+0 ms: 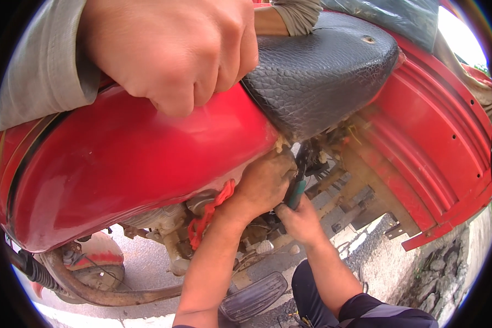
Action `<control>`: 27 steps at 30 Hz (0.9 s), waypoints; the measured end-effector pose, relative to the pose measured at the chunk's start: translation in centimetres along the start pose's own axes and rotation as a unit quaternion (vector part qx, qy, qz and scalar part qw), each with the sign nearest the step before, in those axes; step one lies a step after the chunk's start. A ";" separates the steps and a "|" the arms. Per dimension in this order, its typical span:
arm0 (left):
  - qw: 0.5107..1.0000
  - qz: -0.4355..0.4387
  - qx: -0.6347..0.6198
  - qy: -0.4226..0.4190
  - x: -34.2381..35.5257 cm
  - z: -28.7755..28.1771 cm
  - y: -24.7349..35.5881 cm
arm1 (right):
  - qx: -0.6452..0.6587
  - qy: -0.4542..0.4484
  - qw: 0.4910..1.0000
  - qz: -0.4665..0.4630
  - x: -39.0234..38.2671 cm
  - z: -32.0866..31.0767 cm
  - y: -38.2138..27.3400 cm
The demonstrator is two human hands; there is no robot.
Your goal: The person uses a pair of pliers to work on the mechanical components located under the seat of a red motorcycle. They repeatedly grip and manipulate parts within the engine area while another person holds the motorcycle steady.
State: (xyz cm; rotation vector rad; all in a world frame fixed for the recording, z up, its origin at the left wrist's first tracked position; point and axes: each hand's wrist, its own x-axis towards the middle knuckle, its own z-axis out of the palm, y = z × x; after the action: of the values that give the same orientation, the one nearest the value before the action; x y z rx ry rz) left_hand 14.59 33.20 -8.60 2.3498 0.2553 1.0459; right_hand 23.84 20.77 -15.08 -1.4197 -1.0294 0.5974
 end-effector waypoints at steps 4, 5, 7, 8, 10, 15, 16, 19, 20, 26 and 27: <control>1.000 -0.002 0.000 0.000 0.1 0.0 -0.4 | -0.088 0.011 0.996 -0.026 0.4 -0.2 0.7; 1.000 0.000 0.001 0.000 0.1 0.1 -0.6 | -0.103 0.009 0.994 -0.023 0.5 -0.3 0.6; 1.000 -0.010 0.000 -0.007 0.1 -0.1 -0.3 | -0.113 0.027 0.993 -0.035 0.6 0.0 0.6; 1.000 -0.012 0.000 -0.011 0.2 -0.2 -0.1 | -0.123 0.038 0.991 -0.035 0.7 0.0 0.9; 1.000 0.001 -0.005 -0.004 0.2 -0.3 0.0 | -0.132 0.064 0.987 -0.067 1.0 0.2 2.0; 0.999 0.031 0.001 -0.015 0.2 -0.6 -0.2 | -0.105 0.117 0.983 -0.091 1.0 0.9 2.5; 0.999 0.035 0.012 -0.030 0.2 -0.8 -0.2 | -0.085 0.126 0.984 -0.098 1.0 1.0 2.7; 0.998 0.015 0.039 -0.053 0.2 -1.1 0.3 | -0.028 0.116 0.991 -0.065 0.9 1.0 2.3; 0.997 0.005 0.046 -0.060 0.3 -1.1 0.6 | -0.021 0.124 0.990 -0.060 0.7 1.0 2.0; 0.997 0.013 0.046 -0.053 0.2 -0.7 0.4 | 0.164 0.276 0.946 -0.031 0.0 0.7 -1.2; 0.995 -0.036 0.034 -0.088 0.6 -1.0 1.3 | 0.219 0.310 0.925 -0.020 -0.1 0.0 -2.1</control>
State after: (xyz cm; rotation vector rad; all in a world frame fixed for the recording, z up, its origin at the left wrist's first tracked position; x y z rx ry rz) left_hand 14.20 32.78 -6.95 2.4562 0.3116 0.8021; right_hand 23.29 20.49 -13.04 -1.0727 -0.3816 0.2843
